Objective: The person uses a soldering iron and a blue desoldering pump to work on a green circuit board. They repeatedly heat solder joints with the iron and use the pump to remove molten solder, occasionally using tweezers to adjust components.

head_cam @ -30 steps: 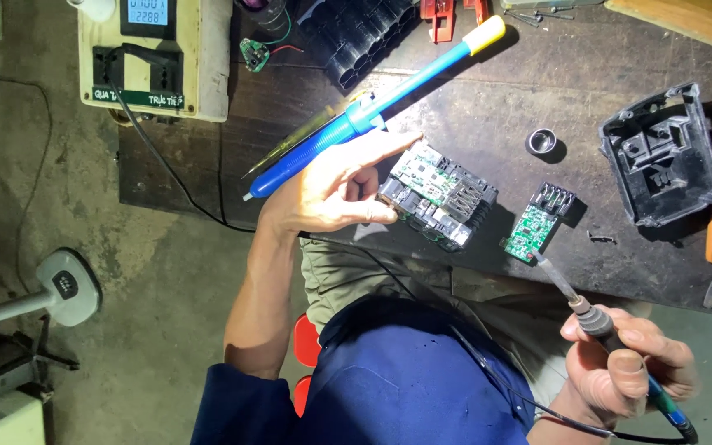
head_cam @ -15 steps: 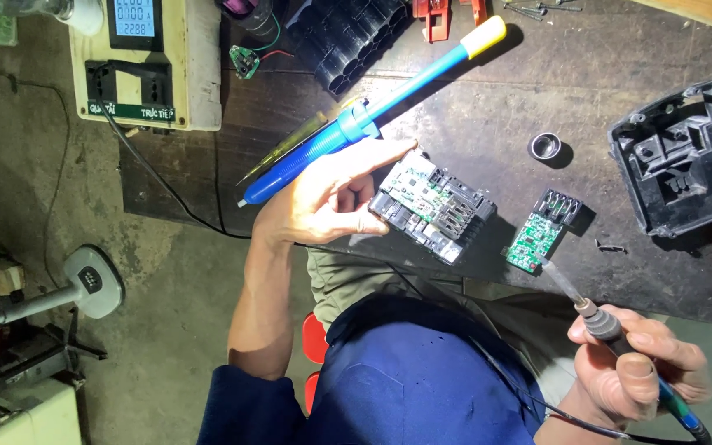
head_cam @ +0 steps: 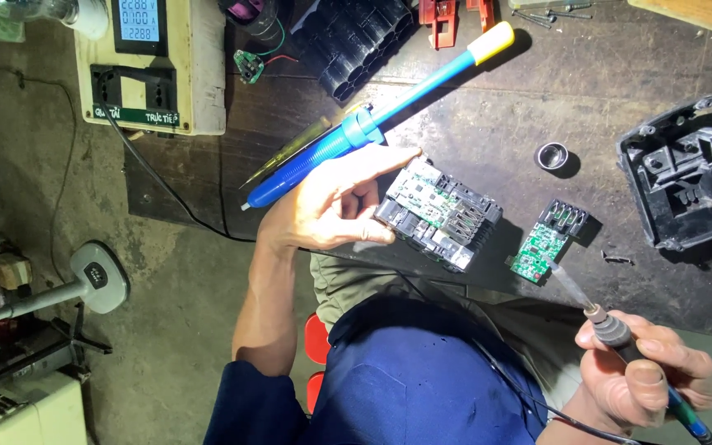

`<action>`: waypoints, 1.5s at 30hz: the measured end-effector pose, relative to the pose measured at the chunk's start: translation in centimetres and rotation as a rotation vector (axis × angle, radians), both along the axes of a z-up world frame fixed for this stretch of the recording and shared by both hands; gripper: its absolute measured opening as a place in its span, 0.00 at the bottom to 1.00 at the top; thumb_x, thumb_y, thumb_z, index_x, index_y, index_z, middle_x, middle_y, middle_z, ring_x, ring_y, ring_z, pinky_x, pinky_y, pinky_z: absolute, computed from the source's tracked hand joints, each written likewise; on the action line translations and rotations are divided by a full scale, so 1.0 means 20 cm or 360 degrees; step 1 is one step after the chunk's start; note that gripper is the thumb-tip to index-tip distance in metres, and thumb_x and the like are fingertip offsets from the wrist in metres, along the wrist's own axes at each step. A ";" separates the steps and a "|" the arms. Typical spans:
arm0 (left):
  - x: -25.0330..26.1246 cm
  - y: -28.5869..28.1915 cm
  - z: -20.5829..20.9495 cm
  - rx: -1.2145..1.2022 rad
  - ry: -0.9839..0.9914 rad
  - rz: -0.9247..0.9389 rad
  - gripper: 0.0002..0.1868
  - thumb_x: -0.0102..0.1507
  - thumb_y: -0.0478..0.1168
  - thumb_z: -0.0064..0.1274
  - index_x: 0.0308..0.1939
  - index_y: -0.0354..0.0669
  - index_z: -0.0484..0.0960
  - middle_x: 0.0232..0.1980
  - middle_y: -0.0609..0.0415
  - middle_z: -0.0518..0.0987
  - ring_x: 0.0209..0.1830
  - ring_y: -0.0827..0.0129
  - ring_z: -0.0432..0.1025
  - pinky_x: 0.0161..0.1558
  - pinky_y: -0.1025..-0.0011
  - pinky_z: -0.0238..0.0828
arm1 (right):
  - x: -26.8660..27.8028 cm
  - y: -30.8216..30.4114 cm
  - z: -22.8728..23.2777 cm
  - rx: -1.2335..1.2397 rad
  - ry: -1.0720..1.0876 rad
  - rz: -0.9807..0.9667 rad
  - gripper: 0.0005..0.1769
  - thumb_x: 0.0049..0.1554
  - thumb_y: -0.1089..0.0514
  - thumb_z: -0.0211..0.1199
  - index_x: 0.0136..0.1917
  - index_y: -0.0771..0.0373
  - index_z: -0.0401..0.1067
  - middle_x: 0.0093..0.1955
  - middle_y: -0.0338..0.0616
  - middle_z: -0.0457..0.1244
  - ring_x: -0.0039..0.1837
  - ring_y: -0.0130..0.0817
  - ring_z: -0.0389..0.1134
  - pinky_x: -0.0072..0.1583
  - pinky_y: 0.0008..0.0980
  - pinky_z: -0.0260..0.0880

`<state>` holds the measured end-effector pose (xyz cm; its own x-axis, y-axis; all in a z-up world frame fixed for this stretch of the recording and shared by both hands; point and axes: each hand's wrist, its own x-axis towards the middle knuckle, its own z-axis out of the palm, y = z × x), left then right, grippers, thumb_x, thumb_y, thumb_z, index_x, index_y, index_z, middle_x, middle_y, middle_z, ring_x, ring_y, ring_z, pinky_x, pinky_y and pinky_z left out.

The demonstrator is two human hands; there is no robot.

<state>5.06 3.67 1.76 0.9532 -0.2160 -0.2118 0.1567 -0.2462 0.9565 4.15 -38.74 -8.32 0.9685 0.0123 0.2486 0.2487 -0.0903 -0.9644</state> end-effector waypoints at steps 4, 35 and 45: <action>0.00 0.00 0.01 -0.0078 0.0058 0.0015 0.43 0.61 0.45 0.67 0.77 0.48 0.64 0.43 0.58 0.71 0.30 0.82 0.64 0.26 0.85 0.63 | -0.01 -0.01 -0.01 0.0092 0.0083 0.0013 0.20 0.64 0.41 0.61 0.50 0.58 0.62 0.33 0.44 0.54 0.34 0.48 0.63 0.41 0.48 0.75; 0.00 0.00 -0.02 0.0057 0.0032 -0.0010 0.44 0.60 0.49 0.68 0.77 0.53 0.65 0.31 0.62 0.67 0.26 0.86 0.57 0.28 0.88 0.64 | 0.02 -0.02 -0.01 0.0191 0.0078 0.0136 0.19 0.64 0.43 0.62 0.52 0.58 0.63 0.36 0.43 0.57 0.37 0.42 0.66 0.41 0.44 0.76; 0.01 -0.01 -0.04 -0.0001 -0.0098 0.0012 0.42 0.59 0.45 0.71 0.74 0.49 0.68 0.54 0.58 0.70 0.26 0.85 0.65 0.24 0.86 0.62 | 0.05 -0.02 -0.02 0.0220 0.0038 0.0103 0.22 0.63 0.42 0.64 0.51 0.62 0.63 0.34 0.44 0.53 0.34 0.42 0.63 0.41 0.46 0.76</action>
<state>5.21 3.51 1.04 0.9659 -0.2091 -0.1525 0.0993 -0.2448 0.9645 5.16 -39.06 -8.68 0.9725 0.0420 0.2289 0.2263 0.0593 -0.9722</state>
